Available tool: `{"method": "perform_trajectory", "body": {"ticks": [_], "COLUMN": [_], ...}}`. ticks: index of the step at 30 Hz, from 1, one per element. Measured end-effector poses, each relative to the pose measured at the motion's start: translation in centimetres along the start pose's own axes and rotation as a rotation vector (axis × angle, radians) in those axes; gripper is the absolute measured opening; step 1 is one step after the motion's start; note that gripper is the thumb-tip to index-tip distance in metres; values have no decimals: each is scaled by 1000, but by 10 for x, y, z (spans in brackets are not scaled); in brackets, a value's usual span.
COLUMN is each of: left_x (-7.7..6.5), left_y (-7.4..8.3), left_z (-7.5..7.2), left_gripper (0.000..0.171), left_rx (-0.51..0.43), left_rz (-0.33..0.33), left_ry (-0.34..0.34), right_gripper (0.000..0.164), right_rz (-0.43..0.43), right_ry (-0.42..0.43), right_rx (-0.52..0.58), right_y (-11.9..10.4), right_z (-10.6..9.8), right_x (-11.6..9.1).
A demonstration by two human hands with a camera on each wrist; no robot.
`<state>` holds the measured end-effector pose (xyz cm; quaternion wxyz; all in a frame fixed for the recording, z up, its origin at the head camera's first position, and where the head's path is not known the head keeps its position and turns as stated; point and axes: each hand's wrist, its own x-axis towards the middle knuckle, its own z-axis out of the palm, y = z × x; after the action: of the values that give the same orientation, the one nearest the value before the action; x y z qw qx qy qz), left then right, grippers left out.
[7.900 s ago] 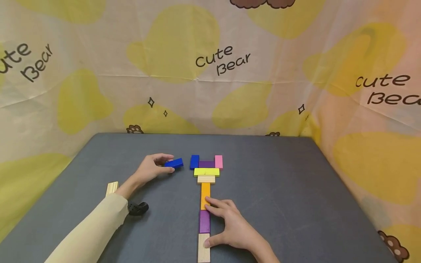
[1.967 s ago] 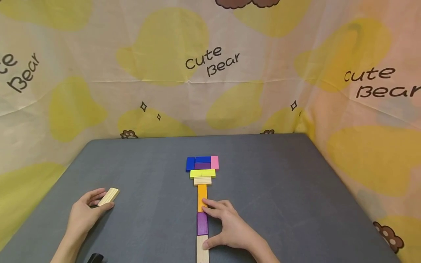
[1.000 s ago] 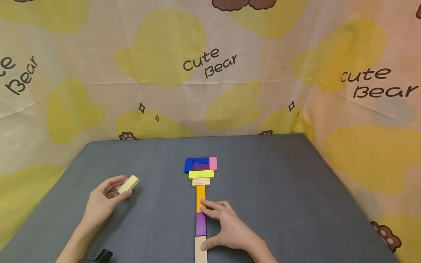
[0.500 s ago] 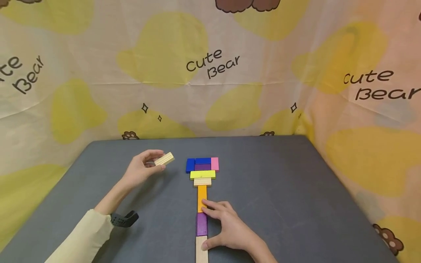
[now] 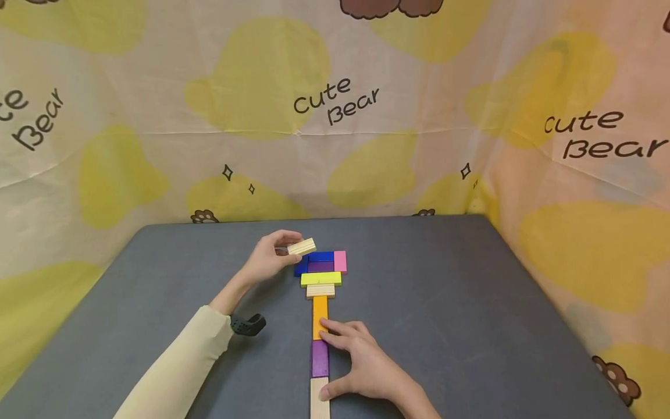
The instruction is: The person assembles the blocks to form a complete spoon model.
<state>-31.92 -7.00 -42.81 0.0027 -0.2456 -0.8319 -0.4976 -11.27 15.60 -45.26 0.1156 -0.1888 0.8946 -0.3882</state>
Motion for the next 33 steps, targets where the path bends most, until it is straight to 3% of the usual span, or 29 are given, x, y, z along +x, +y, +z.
{"method": "perform_trajectory", "body": {"ticks": [9,14,23,33], "left_x": [25,32,39,41], "left_y": [1,-3,-9,-18], "left_z": [28,37,45,46], "left_gripper": [40,38,38,37], "left_rx": [61,66,19,38], "left_rz": [-18,-32,-37,-59], "left_ry": [-7,-20,40,26], "right_gripper": [91,91,90,90], "right_rz": [-5,2,33,32], "right_ry": [-4,-13,-26,-28], "right_rx": [8,7,17,23], "right_y": [0,0,1,0], "right_z": [0,0,-1,-1], "right_x": [0,1,2,3]}}
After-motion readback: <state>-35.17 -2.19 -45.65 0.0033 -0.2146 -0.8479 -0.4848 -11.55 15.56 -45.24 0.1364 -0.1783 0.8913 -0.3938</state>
